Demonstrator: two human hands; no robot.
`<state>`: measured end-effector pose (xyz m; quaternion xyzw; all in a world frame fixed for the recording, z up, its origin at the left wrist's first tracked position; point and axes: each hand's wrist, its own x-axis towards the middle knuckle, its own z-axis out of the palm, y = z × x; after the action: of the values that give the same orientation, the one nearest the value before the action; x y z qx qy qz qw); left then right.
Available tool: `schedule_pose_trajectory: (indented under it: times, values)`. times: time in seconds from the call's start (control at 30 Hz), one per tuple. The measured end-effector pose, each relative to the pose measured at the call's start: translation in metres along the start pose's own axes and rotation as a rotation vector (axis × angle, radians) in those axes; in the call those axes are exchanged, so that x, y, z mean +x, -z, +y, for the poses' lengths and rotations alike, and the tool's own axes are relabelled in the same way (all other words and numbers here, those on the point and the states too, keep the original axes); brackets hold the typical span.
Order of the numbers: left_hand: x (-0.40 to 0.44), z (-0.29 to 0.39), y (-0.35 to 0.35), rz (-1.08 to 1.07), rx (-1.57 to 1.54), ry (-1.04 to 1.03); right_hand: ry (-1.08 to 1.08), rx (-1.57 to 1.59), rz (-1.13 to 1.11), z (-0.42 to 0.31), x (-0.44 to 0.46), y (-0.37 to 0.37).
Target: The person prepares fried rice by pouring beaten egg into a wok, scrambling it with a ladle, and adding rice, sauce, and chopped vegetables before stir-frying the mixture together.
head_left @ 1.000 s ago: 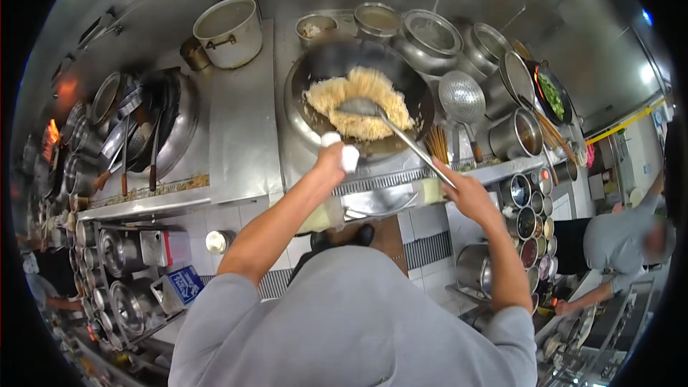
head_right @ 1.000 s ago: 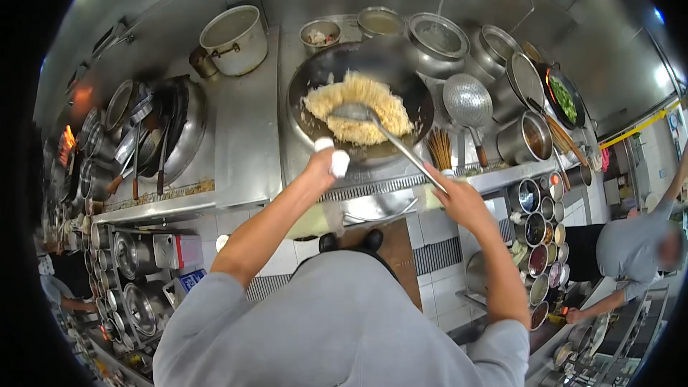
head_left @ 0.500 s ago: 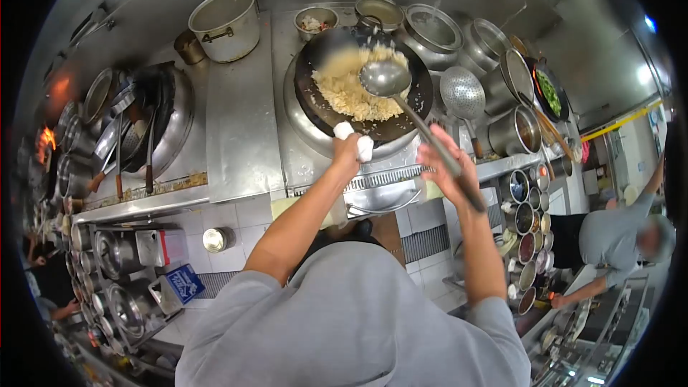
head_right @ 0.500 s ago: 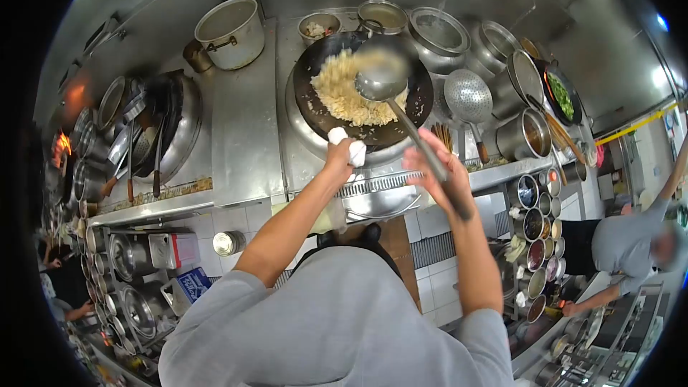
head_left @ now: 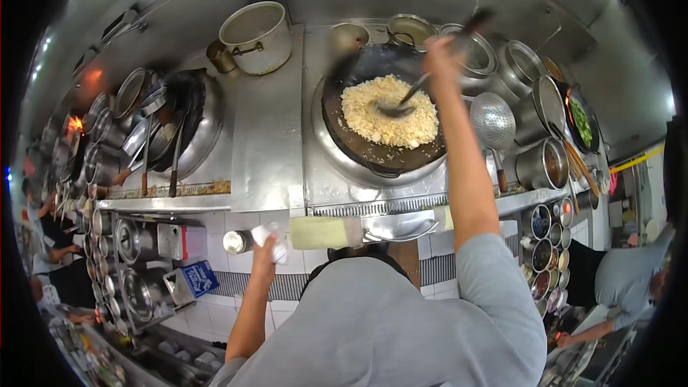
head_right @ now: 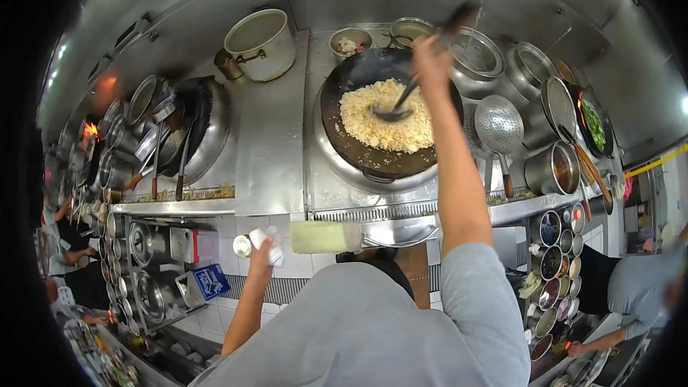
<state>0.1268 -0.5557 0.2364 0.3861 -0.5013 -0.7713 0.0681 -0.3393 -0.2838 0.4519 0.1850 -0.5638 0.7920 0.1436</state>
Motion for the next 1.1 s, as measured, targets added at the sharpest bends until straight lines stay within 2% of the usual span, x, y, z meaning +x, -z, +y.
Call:
schedule_pose_trajectory:
  times: [0.03, 0.1, 0.17, 0.23, 0.27, 0.3, 0.37, 0.43, 0.47, 0.5, 0.57, 0.6, 0.63, 0.7, 0.73, 0.77, 0.83, 0.87, 0.93, 1.03, 1.07, 1.1]
  values:
    - [-0.008, 0.007, 0.009, 0.013, 0.006, -0.023, -0.130, -0.056, 0.029, 0.036, 0.000, 0.003]
    - [-0.012, 0.010, 0.017, 0.132, -0.086, -0.057, -0.165, -0.057, 0.008, 0.021, 0.030, -0.013]
    - [-0.026, 0.018, 0.022, 0.144, -0.121, -0.070, -0.229, -0.070, 0.006, 0.001, 0.037, -0.015]
    - [-0.027, 0.017, 0.014, 0.174, -0.172, -0.086, 0.008, 0.001, -0.008, -0.017, 0.033, -0.015]
    - [-0.026, 0.012, 0.010, 0.215, -0.187, -0.099, -0.107, -0.092, 0.079, 0.015, 0.028, -0.019]
    - [-0.028, 0.007, 0.010, 0.248, -0.189, -0.107, -0.340, -0.293, 0.151, 0.058, 0.023, -0.028]
    - [-0.021, -0.002, 0.000, 0.244, -0.252, -0.098, -0.331, 0.048, -0.128, 0.093, 0.038, -0.013]
    - [-0.027, -0.004, -0.009, 0.211, -0.190, -0.029, -0.292, 0.051, -0.098, 0.052, 0.042, -0.020]
    - [-0.036, 0.007, -0.026, 0.205, -0.155, -0.078, -0.246, 0.056, -0.076, 0.039, 0.049, -0.028]
    - [-0.028, 0.003, -0.028, 0.212, -0.163, -0.080, -0.247, 0.058, -0.086, 0.059, 0.052, -0.031]
    - [-0.031, -0.013, -0.021, 0.239, -0.088, -0.011, -0.221, -0.222, -0.041, 0.106, 0.041, -0.026]
    - [-0.036, -0.017, -0.020, 0.234, -0.084, -0.003, -0.312, -0.027, -0.133, 0.113, 0.050, -0.018]
    - [-0.031, -0.015, -0.026, 0.237, -0.082, -0.004, -0.294, -0.028, -0.135, 0.095, 0.061, -0.018]
    - [-0.030, -0.010, -0.033, 0.235, -0.079, 0.011, -0.264, -0.262, -0.050, 0.047, 0.060, -0.011]
    - [-0.030, -0.010, -0.035, 0.237, -0.085, -0.058, -0.189, -0.297, 0.026, 0.040, 0.058, 0.005]
    - [-0.036, -0.013, -0.033, 0.243, -0.080, -0.116, -0.087, -0.182, -0.037, 0.047, 0.052, 0.026]
    - [-0.035, -0.014, -0.030, 0.212, -0.021, -0.066, -0.227, -0.237, -0.094, 0.091, 0.055, 0.064]
    - [-0.030, -0.010, -0.040, 0.215, -0.073, -0.055, -0.211, -0.243, -0.088, 0.066, 0.055, 0.065]
    - [-0.025, -0.004, -0.052, 0.191, -0.137, -0.067, -0.270, -0.324, 0.122, 0.000, 0.033, 0.053]
    - [-0.010, -0.009, -0.048, 0.187, -0.029, -0.065, -0.192, -0.403, 0.193, 0.031, -0.016, 0.082]
    - [-0.005, -0.011, -0.049, 0.177, -0.030, -0.040, -0.192, -0.184, -0.050, 0.039, -0.022, 0.094]
    - [-0.007, -0.006, -0.058, 0.169, -0.027, -0.033, -0.194, -0.193, -0.043, 0.026, -0.026, 0.097]
